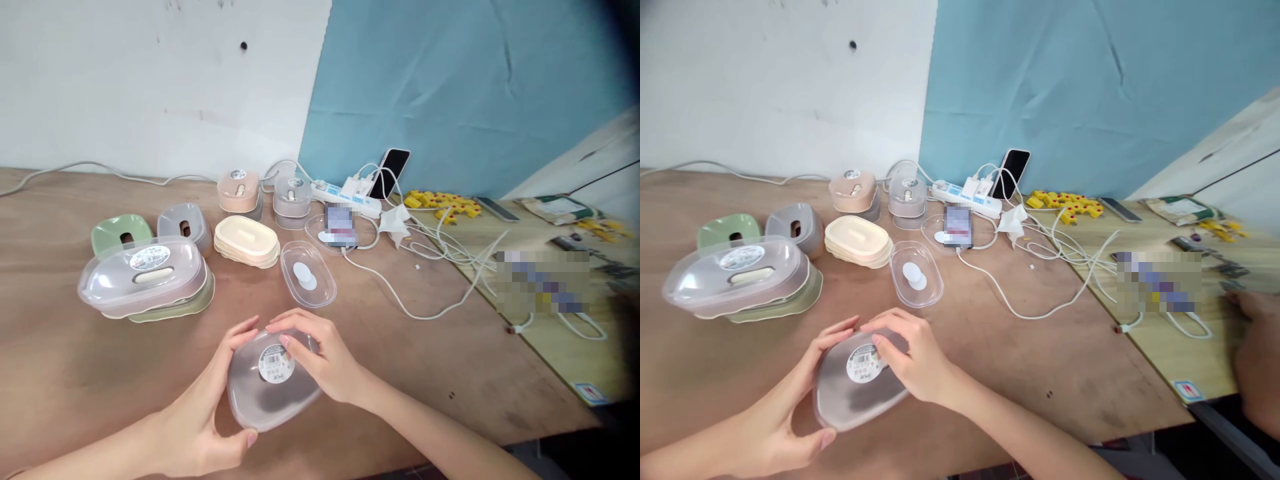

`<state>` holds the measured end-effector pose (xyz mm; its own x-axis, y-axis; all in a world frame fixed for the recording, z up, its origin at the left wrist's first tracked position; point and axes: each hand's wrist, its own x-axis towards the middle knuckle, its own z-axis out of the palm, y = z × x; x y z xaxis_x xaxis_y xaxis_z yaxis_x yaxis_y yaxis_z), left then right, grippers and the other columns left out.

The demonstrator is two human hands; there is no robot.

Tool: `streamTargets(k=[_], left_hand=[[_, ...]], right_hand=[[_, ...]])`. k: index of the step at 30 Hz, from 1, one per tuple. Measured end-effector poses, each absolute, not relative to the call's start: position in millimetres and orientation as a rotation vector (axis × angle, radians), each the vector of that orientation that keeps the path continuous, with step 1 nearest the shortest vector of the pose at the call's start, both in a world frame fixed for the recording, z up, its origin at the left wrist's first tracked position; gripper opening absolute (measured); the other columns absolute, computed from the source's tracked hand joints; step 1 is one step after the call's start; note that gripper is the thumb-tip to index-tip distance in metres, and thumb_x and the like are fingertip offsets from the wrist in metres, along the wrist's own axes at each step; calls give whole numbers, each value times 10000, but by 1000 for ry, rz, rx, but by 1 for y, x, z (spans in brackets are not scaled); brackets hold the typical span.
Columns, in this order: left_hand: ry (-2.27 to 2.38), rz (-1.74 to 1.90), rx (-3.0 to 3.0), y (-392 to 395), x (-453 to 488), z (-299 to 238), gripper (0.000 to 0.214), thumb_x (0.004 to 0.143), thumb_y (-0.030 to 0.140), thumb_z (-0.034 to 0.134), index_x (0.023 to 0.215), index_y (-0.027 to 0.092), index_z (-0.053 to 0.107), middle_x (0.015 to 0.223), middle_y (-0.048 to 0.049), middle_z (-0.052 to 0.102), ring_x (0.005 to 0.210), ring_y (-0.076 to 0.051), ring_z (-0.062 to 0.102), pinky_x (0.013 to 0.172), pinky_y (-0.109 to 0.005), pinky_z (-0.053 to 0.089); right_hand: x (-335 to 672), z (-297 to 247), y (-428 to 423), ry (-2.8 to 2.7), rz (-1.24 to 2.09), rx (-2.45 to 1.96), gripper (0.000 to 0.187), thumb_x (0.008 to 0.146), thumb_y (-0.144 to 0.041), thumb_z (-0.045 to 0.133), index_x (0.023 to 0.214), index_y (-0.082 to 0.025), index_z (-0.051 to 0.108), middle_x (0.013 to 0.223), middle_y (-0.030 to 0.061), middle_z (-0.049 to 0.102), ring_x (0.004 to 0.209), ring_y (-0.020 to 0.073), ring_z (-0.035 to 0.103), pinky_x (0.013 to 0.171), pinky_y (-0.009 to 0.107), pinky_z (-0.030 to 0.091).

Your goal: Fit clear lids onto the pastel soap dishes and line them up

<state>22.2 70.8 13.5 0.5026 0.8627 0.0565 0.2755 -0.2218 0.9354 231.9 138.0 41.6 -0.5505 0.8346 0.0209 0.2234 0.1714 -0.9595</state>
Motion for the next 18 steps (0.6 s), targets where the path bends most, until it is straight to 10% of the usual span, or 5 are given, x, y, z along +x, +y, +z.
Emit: streamTargets(k=[9,13,18], left_hand=[[1271,476,2426,77,39,48,975,690,381,643,1465,199,80,1484,-174,230,1345,-438,190,1075,-633,44],[1347,36,2380,89,64,61,1041,598,335,671,1457,21,174,1380,-310,343,1193,-518,363,947,-662,273],[1375,-34,2330,94,73,61,1112,474,160,613,1486,105,154,1314,-277,397,1109,-514,418,817,-654,389]], right_hand=[[234,31,135,-1816,1331,-875,274,936,-335,435,1025,-223,669,1063,63,646,1028,195,595,930,354,448],[237,20,133,-1642,1385,-889,314,957,-403,365,1063,-205,585,1132,67,623,1075,188,573,964,335,410],[246,13,133,-1609,1084,-1015,290,969,-376,323,957,-219,566,1082,58,609,1070,195,555,942,341,404]])
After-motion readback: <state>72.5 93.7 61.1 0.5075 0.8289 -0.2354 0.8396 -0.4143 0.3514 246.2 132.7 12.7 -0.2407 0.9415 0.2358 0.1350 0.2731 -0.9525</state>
